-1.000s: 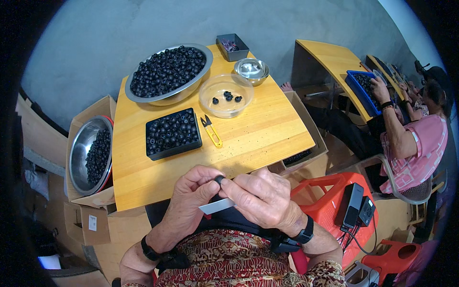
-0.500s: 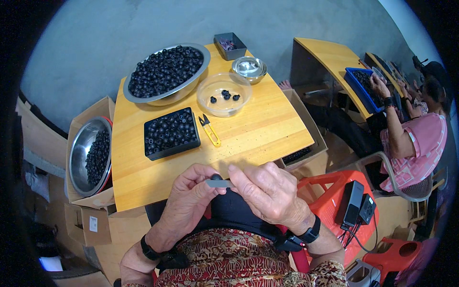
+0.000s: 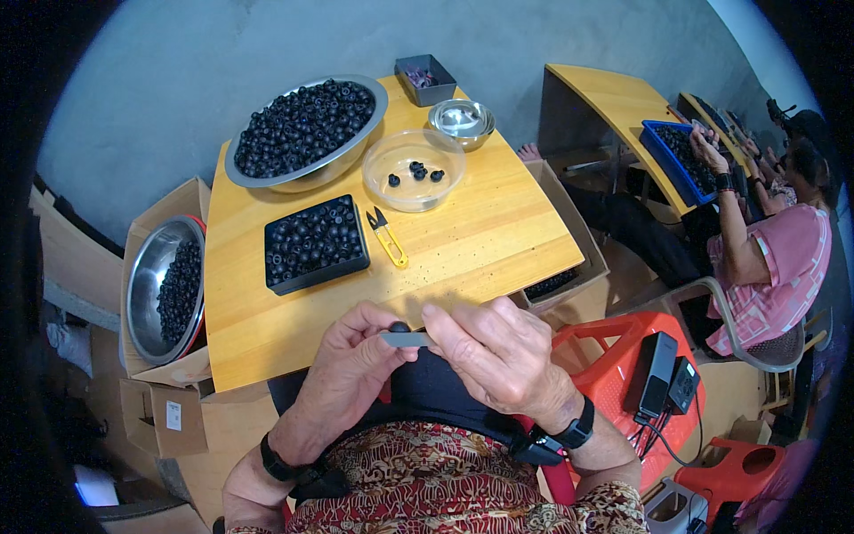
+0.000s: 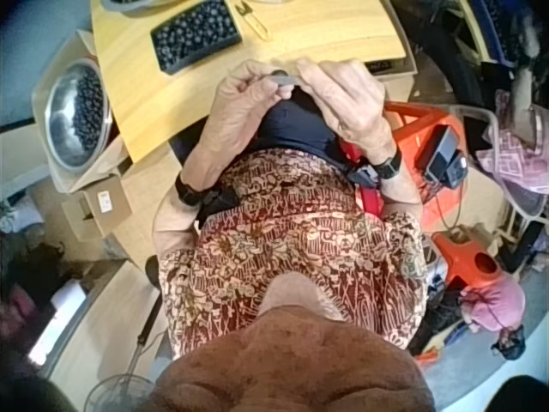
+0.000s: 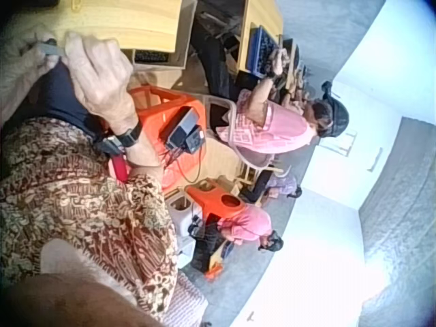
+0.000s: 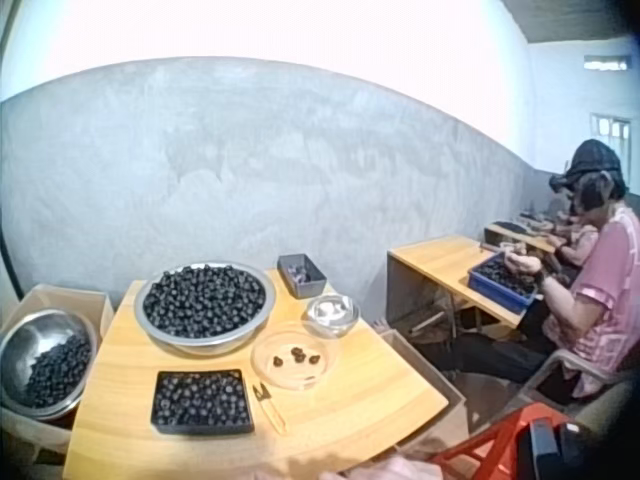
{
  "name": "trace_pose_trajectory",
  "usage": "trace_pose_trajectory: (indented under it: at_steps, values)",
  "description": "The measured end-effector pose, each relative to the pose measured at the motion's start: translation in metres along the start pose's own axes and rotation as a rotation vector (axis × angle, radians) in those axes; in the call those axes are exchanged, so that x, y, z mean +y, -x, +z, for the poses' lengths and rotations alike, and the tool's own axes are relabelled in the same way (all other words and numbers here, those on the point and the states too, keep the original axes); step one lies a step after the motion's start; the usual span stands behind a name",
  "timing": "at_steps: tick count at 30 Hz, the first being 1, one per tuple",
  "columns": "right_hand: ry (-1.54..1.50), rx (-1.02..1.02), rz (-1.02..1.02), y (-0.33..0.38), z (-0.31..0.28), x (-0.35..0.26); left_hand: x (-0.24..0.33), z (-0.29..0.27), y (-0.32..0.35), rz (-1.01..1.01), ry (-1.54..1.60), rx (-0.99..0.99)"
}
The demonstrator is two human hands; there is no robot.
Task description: The worker uses a hand tool to trim and clean small black spherical rubber components at a workstation.
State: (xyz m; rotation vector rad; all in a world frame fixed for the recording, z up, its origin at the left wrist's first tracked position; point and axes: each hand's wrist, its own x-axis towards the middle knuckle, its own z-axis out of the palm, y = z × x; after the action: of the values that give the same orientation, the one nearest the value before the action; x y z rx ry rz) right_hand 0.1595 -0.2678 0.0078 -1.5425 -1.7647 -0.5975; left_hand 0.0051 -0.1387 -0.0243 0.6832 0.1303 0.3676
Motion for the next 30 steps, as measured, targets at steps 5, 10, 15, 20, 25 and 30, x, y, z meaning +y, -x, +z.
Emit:
trace_pose_trajectory:
  at_steps: [5,10,15,20,25,30]
  values:
    - [-0.005,-0.007,-0.020,0.002,0.003,0.000,0.000,0.000,0.001,-0.024,0.038,0.013]
    - [0.012,-0.019,-0.024,0.004,0.005,0.000,0.000,0.000,0.002,-0.033,0.040,0.008]
    - [0.006,0.004,-0.068,0.004,0.008,0.003,0.000,-0.004,0.001,-0.054,0.020,-0.028]
    - [-0.004,-0.006,-0.081,0.006,0.011,0.007,0.000,-0.010,-0.001,-0.056,0.005,-0.038]
    - [0.085,-0.108,0.015,0.010,0.023,0.025,0.008,0.014,0.006,-0.051,-0.271,-0.023]
    - [-0.080,0.112,0.197,0.010,0.003,0.024,0.007,0.008,0.000,-0.003,-0.012,0.002]
